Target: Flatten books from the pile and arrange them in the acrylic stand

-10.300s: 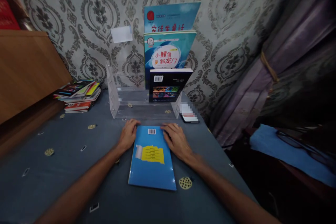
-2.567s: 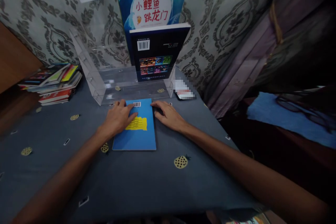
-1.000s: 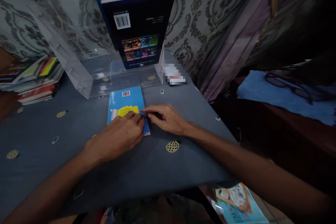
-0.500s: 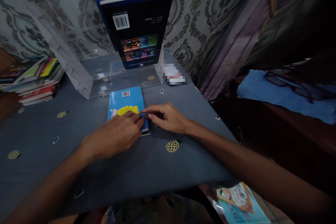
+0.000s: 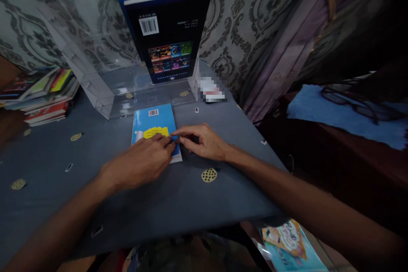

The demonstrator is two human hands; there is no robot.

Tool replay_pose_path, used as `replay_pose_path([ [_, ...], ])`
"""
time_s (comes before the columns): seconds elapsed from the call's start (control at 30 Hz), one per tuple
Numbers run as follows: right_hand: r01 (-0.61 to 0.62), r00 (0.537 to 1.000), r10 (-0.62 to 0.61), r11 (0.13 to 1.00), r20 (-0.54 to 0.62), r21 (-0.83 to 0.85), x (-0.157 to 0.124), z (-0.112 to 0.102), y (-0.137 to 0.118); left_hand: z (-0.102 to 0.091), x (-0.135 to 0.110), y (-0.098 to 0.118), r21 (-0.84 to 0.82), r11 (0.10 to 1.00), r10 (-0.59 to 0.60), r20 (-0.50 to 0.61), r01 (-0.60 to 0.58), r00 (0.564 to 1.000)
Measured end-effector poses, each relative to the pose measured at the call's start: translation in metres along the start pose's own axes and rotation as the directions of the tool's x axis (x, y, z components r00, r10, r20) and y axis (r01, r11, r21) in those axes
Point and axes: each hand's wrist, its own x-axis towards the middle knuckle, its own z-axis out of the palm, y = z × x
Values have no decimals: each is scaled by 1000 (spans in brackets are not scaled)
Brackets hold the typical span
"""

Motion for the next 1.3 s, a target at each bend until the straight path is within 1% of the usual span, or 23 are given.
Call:
replay_pose_path([
  [0.1,-9,1000,9,1000,-6,29,-3,1,-2,7,-1,4,44,999,-18,-10,18,1000],
  [0.17,-21,1000,21,999,-7,47,-8,2,-3,13,-2,8,87,996,-27,-37,30,999],
  [0.23,-31,1000,31,998,-1,60,-14,3,-4,20,-4,12,121,992,-39,-81,48,996],
  [0.3,-36,999,36,997,-3,69,-20,2,-5,27,-5,14,141,987,-57,-152,78,987],
  [0.37,-38,999,38,997,-1,73,-25,2,-7,36,-8,14,150,984,-59,-250,99,966],
  [0.47,-39,999,39,996,5,75,-27,1,-10,48,-10,12,170,981,-20,-388,93,921],
  [0.57,-28,1000,27,996,6,90,-27,3,-11,54,-12,11,177,980,5,-460,86,888],
  [0.77,-52,999,54,990,-10,129,-26,6,-10,53,-12,13,166,982,9,-522,92,853],
  [0.83,-40,999,43,990,-15,133,-26,6,-10,54,-11,14,169,980,8,-546,100,838],
  [0.97,-18,1000,20,992,-13,124,-26,6,-10,59,-9,13,182,979,43,-626,92,779],
  [1.03,-15,1000,17,992,-18,122,-26,6,-11,61,-9,12,185,979,57,-648,84,760],
  [1.1,-11,1000,14,992,-23,124,-26,6,-11,61,-8,12,184,980,63,-647,75,760],
  [1.17,-11,1000,14,991,-22,131,-26,6,-12,60,-8,12,182,981,66,-636,66,769],
  [1.23,-17,1000,20,988,-22,154,-26,6,-12,61,-8,11,178,982,60,-627,68,777],
  [1.3,-28,999,32,982,-17,189,-27,5,-13,62,-9,11,177,981,56,-629,74,775],
])
